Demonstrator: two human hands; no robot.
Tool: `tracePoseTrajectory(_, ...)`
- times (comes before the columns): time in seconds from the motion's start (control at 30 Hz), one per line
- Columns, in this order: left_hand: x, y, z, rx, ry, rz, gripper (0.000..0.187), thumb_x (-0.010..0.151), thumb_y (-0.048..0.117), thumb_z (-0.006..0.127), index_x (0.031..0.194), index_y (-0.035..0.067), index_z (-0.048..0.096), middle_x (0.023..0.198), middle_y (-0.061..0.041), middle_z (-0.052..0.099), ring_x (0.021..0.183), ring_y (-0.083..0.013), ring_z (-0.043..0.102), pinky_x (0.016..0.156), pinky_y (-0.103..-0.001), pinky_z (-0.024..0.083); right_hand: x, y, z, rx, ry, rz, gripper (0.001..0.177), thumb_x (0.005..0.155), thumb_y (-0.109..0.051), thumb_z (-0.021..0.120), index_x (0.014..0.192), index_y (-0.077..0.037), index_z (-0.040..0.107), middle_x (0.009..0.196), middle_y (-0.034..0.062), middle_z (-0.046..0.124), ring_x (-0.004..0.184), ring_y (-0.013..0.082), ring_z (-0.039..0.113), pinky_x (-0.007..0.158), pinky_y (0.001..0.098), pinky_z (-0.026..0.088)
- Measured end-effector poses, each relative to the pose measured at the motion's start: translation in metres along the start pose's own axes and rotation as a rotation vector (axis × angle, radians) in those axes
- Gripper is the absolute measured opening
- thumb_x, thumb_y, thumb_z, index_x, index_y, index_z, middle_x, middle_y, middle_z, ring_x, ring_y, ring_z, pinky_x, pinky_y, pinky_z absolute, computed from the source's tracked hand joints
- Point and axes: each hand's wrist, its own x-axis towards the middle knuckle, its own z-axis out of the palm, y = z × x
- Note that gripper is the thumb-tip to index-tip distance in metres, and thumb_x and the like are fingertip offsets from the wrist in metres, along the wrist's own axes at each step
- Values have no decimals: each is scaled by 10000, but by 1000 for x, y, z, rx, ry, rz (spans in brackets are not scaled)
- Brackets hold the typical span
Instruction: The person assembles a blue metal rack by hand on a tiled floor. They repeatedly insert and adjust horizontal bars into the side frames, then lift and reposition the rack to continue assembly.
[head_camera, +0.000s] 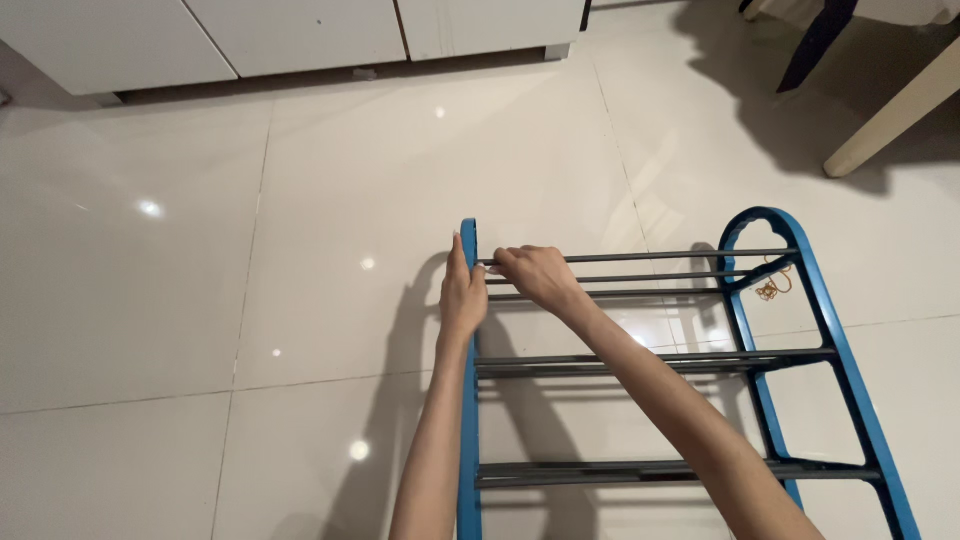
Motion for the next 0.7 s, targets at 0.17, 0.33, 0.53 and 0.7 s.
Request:
tracePoseTrajectory(0.17, -7, 5, -6, -87, 93, -41, 520, 1073, 130, 415, 1589, 174, 377, 1178, -239, 658, 1037, -350, 676, 889, -443, 552, 7, -6, -9, 80, -119, 153, 237, 969, -356, 646, 925, -133, 712, 688, 28, 710, 626, 237, 687, 537, 385, 503)
tracePoseTrajectory(0.33, -6, 9, -10, -56, 103, -104, 473, 1079, 143, 426, 1547, 207, 463, 769, -224, 647, 693, -296, 641, 703, -470, 507, 14, -8, -12, 123, -147, 197, 263, 963, -389, 649, 989, -168, 789, 727, 26, 745, 625, 240, 688, 536, 390, 505)
tracePoseTrajectory(0.53, -5, 3, -4, -9, 143, -24, 495, 1053, 112, 458, 1542, 186, 460, 828, -237, 672, 730, -309, 683, 697, -479, 486, 12, -10, -7, 110, -188, 267, 256, 977, -404, 655, 950, -180, 775, 710, 46, 733, 675, 272, 693, 584, 416, 508)
tracePoseTrajectory(0.7, -7, 8, -7, -45, 181, 38, 497, 1026, 86, 467, 1520, 148, 472, 982, -242, 704, 848, -357, 720, 705, -485, 519, 18, 0, 0, 104, -302, 227, 220, 982, -345, 637, 934, -155, 734, 725, 47, 732, 705, 299, 701, 610, 451, 512)
